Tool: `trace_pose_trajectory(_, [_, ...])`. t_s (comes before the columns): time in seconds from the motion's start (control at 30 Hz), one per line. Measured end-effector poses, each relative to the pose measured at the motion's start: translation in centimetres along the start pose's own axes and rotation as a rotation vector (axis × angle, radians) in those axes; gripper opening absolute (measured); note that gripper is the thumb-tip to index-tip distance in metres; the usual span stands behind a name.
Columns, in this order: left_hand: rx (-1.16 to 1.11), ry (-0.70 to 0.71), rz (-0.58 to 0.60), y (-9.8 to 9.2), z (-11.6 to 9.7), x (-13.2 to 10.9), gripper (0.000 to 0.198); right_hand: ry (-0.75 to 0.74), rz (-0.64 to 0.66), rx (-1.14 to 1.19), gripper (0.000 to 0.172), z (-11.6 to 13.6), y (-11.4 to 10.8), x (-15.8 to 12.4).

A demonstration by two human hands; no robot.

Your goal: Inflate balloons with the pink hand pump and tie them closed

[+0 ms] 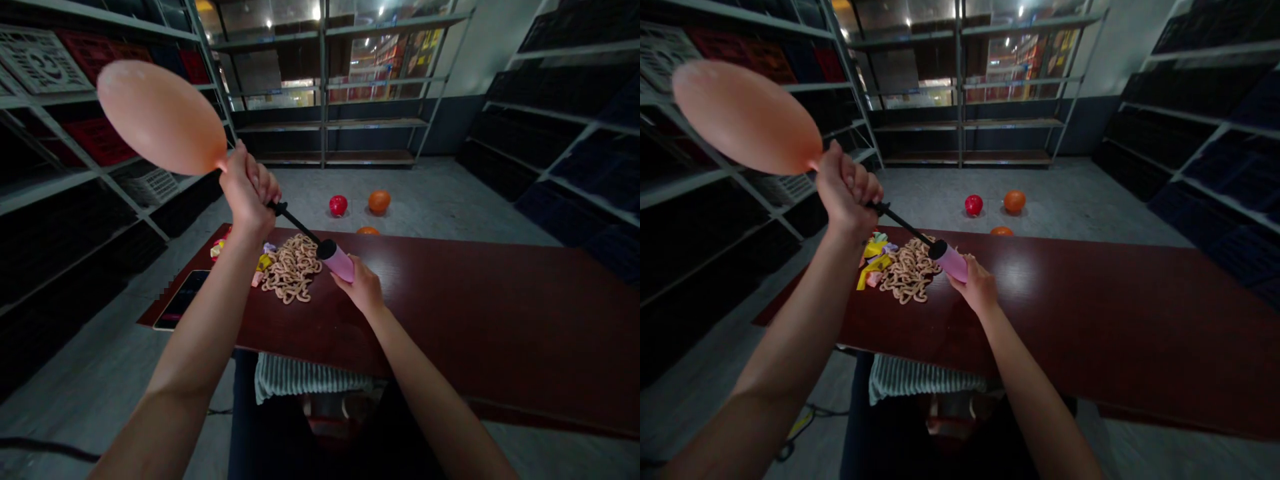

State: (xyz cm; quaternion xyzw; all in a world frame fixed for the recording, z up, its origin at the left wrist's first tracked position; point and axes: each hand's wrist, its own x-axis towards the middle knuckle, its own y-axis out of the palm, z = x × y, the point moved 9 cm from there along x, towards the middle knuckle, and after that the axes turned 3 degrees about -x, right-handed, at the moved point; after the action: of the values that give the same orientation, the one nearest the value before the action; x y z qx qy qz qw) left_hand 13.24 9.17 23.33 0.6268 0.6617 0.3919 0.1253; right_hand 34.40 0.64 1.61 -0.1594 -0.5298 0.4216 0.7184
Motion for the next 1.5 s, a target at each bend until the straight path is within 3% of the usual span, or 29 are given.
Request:
trace_pose_trajectory(0.1, [0.029,-0.027,0.019,2.3,3.3,1.7,0.053,0.089,0.001,0.000,0.047,-1.3,0.3,0.2])
trace_pose_trajectory(0.23, [0.102,-0.098,0.065,3.9,9.7,2.2,0.052,0.181,0.013,0.024,0.043,-2.2,0.5,0.4])
trace_pose_trajectory(0.33, [0.166,-0.156,0.055,3.7,14.5,0.4,0.053,0.235,0.024,0.025,0.042,-2.6,0.6,0.5])
trace_pose_trajectory(0.43, [0.182,-0.166,-0.049,2.1,17.0,-1.6,0.053,0.279,0.035,0.000,0.042,-3.1,0.6,0.6])
trace_pose_trajectory(0.6, [0.151,-0.075,-0.332,-2.3,15.9,-2.9,0.056,0.218,0.085,-0.038,0.043,-2.8,0.8,0.9])
trace_pose_trajectory(0.7, [0.096,-0.013,-0.442,-4.8,14.7,-3.0,0.055,0.163,0.115,-0.088,0.044,-2.2,1.2,1.0])
trace_pose_trajectory(1.1, [-0.007,-0.231,-0.396,-11.2,16.2,-3.1,0.039,-0.035,0.190,-0.239,0.054,1.0,1.5,0.2])
trace_pose_trajectory(1.23, [-0.087,-0.280,-0.394,-11.2,16.3,-3.5,0.049,-0.030,0.171,-0.271,0.053,0.9,1.3,0.0])
trace_pose_trajectory(1.4, [-0.128,-0.310,-0.321,-8.5,14.9,-3.8,0.057,-0.025,0.091,-0.211,0.055,0.7,0.6,-0.1])
trace_pose_trajectory(1.5, [-0.095,-0.316,-0.337,-7.1,14.3,-4.1,0.059,-0.019,0.044,-0.150,0.055,0.5,0.2,-0.1])
